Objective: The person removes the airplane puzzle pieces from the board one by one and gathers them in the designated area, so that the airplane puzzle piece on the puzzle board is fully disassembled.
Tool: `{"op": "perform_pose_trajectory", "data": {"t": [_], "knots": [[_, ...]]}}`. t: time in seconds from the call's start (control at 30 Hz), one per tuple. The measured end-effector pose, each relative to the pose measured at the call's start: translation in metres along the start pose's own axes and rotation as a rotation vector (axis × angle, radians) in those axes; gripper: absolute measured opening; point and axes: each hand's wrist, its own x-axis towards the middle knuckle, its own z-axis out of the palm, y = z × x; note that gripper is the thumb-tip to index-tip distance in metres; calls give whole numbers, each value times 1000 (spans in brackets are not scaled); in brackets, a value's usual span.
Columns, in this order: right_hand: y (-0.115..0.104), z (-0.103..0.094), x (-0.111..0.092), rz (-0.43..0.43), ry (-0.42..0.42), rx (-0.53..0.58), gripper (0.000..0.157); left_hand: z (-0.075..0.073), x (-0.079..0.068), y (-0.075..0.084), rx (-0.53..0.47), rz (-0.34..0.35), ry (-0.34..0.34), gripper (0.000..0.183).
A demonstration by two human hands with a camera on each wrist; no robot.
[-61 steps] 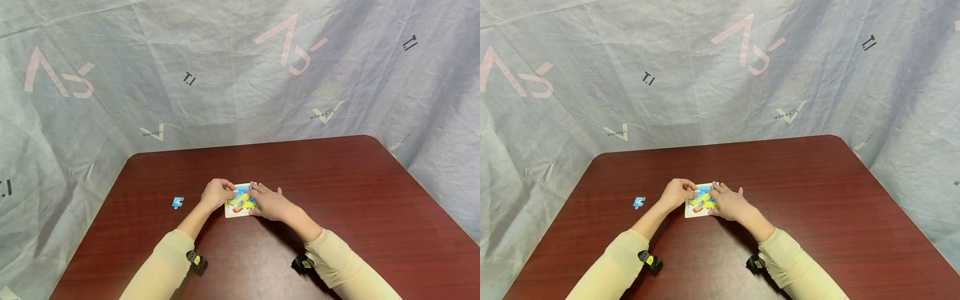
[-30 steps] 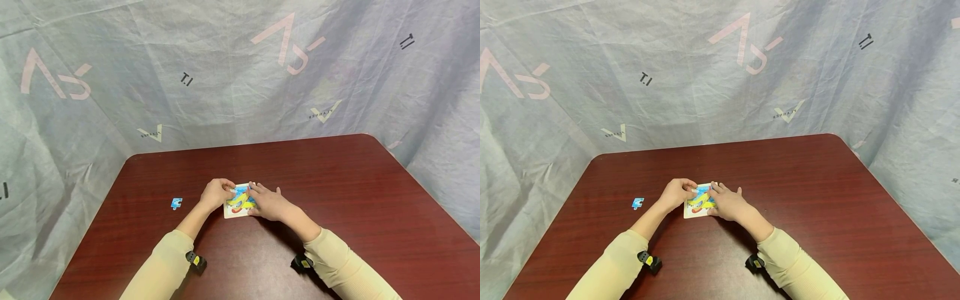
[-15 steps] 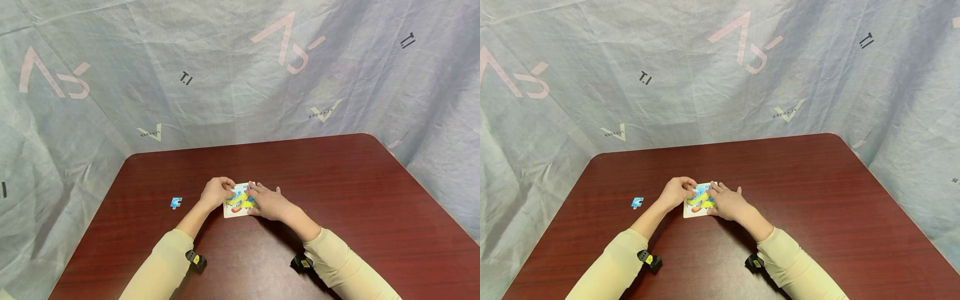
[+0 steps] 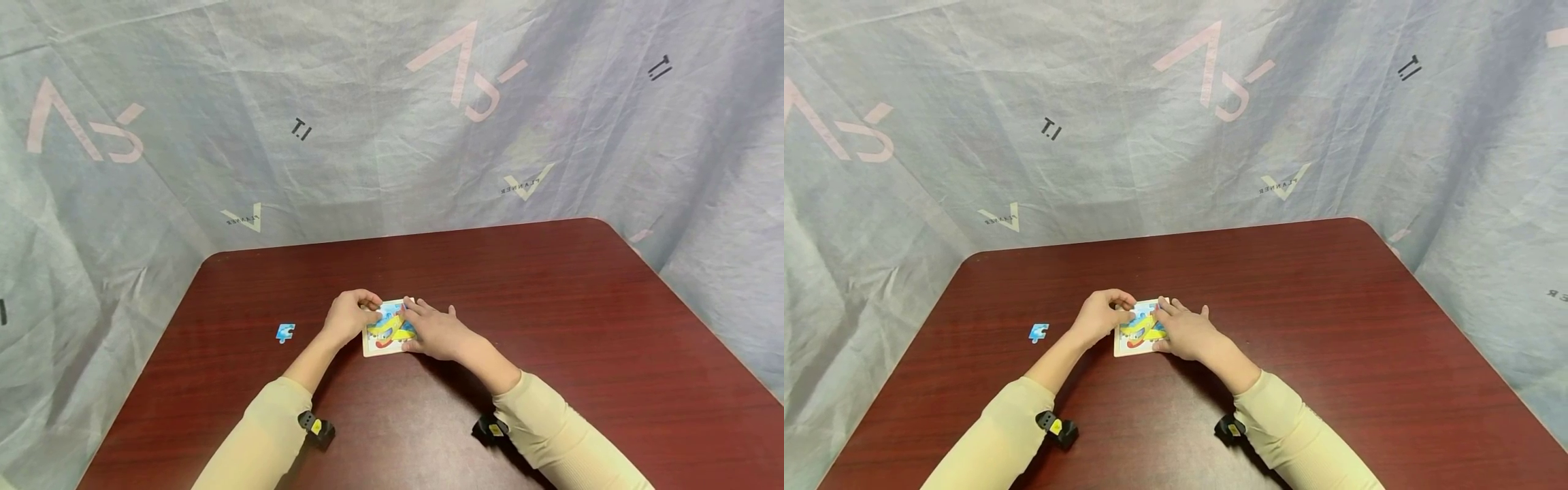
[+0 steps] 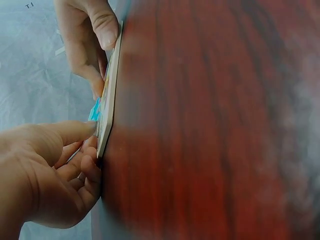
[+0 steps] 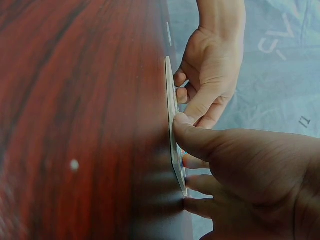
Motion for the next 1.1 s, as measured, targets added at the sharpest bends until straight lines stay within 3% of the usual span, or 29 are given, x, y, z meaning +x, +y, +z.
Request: {"op": "perform_pose_trajectory", "data": {"t": [0.9,1.1], "knots": [[0,0,1,-4,1,14,74,1,1,-4,-66,-2,-3,13],[1,0,-1,-31,19,35,63,1,1,-4,-62,-2,-4,12]]}}
